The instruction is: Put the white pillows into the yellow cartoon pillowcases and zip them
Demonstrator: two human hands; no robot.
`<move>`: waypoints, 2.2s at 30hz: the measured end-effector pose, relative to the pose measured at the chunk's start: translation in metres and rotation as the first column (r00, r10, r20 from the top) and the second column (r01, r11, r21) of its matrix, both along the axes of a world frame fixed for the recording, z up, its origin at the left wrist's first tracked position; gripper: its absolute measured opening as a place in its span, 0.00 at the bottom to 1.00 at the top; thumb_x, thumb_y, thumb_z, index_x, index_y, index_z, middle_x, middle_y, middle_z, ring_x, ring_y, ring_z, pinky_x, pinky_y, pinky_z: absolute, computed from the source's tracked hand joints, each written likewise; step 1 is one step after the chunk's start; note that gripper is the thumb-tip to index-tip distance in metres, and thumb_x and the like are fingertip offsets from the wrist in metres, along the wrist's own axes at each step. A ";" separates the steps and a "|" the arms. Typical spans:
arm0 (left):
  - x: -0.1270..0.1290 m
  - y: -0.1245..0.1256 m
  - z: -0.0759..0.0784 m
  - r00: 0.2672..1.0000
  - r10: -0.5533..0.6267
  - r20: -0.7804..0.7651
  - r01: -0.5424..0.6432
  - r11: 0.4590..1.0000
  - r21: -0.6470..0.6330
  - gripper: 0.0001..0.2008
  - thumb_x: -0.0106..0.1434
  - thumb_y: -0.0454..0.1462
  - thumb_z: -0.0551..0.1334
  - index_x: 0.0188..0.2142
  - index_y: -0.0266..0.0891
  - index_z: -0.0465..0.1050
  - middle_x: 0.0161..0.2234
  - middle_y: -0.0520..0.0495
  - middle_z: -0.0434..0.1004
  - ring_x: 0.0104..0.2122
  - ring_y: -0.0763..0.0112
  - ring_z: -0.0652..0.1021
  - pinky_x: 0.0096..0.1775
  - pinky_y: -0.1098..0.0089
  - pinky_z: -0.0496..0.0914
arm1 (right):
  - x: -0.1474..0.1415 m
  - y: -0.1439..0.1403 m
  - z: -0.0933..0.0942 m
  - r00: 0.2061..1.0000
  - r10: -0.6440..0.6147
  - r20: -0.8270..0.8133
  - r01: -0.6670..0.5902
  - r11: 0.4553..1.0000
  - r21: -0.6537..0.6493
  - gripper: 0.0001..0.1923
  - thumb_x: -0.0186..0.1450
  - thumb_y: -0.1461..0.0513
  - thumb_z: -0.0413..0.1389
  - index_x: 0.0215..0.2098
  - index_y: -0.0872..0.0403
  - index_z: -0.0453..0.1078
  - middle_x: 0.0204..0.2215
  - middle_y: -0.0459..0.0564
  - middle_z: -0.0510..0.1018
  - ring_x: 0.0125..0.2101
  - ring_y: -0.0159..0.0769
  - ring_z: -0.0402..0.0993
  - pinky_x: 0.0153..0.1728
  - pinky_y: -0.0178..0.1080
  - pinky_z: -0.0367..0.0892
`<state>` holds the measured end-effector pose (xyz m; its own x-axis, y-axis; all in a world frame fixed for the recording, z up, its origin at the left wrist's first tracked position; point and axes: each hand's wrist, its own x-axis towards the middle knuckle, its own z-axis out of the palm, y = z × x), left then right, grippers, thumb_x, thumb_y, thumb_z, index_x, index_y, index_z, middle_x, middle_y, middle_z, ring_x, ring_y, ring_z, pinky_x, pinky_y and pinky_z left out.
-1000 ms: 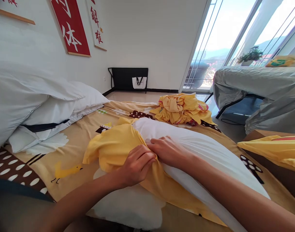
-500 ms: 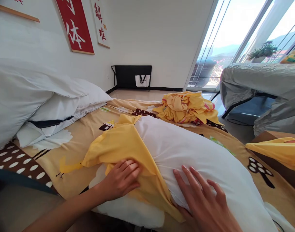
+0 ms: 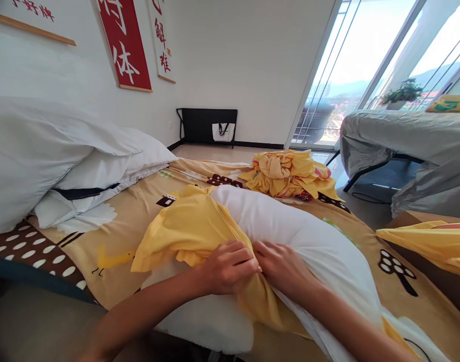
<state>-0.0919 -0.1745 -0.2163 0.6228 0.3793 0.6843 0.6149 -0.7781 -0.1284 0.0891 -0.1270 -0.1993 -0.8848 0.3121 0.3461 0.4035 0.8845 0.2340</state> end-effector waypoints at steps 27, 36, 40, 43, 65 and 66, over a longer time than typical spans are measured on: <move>-0.179 -0.020 -0.040 0.050 0.846 0.531 0.596 0.401 -0.696 0.23 0.48 0.40 0.73 0.43 0.36 0.73 0.44 0.40 0.80 0.41 0.57 0.80 0.41 0.64 0.75 | -0.085 0.002 0.047 0.887 -0.454 0.087 -0.007 -0.202 -0.979 0.15 0.55 0.53 0.61 0.36 0.53 0.72 0.37 0.49 0.80 0.41 0.43 0.75 0.38 0.39 0.71; -0.221 -0.025 -0.060 -0.123 0.883 0.453 0.681 0.408 -0.609 0.17 0.50 0.33 0.71 0.40 0.33 0.75 0.39 0.39 0.81 0.37 0.60 0.81 0.39 0.66 0.76 | -0.055 -0.005 0.037 0.864 -0.502 -0.045 -0.224 -0.301 -0.927 0.15 0.55 0.54 0.63 0.38 0.52 0.73 0.38 0.46 0.78 0.41 0.37 0.74 0.41 0.36 0.69; -0.230 -0.027 -0.055 -0.026 0.901 0.432 0.666 0.338 -0.665 0.19 0.47 0.35 0.73 0.38 0.31 0.75 0.38 0.37 0.81 0.38 0.57 0.81 0.38 0.66 0.76 | -0.025 0.001 0.028 0.802 -0.596 -0.030 -0.163 -0.170 -0.972 0.16 0.55 0.51 0.62 0.36 0.53 0.74 0.36 0.49 0.78 0.39 0.39 0.73 0.39 0.38 0.69; -0.242 -0.035 -0.046 0.204 0.866 0.456 0.628 0.242 -0.739 0.25 0.46 0.40 0.74 0.43 0.32 0.74 0.43 0.37 0.79 0.43 0.55 0.79 0.42 0.64 0.74 | -0.021 0.004 0.030 0.826 -0.563 -0.010 -0.031 -0.027 -0.999 0.18 0.57 0.49 0.58 0.37 0.53 0.73 0.35 0.49 0.78 0.37 0.39 0.73 0.35 0.38 0.68; -0.229 0.008 -0.041 0.208 0.819 0.535 0.481 0.391 -0.785 0.21 0.40 0.48 0.72 0.27 0.34 0.74 0.25 0.48 0.77 0.26 0.68 0.75 0.30 0.71 0.68 | -0.227 -0.028 -0.029 0.995 0.056 0.084 -0.043 0.988 -0.150 0.05 0.62 0.70 0.51 0.34 0.57 0.68 0.31 0.53 0.74 0.32 0.40 0.69 0.32 0.40 0.59; -0.229 0.011 -0.046 0.187 0.817 0.545 0.449 0.422 -0.787 0.21 0.41 0.49 0.71 0.26 0.35 0.73 0.23 0.49 0.76 0.25 0.69 0.74 0.30 0.72 0.67 | -0.224 -0.033 -0.030 0.993 0.084 0.080 -0.069 0.982 -0.177 0.05 0.60 0.70 0.52 0.34 0.57 0.67 0.31 0.52 0.74 0.31 0.40 0.69 0.32 0.40 0.59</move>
<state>-0.3210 -0.1634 -0.2623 -0.3105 0.9377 -0.1561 -0.1223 0.1235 0.9848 -0.1349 -0.1598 -0.2294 -0.9328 0.2904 0.2133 0.3176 0.9423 0.1059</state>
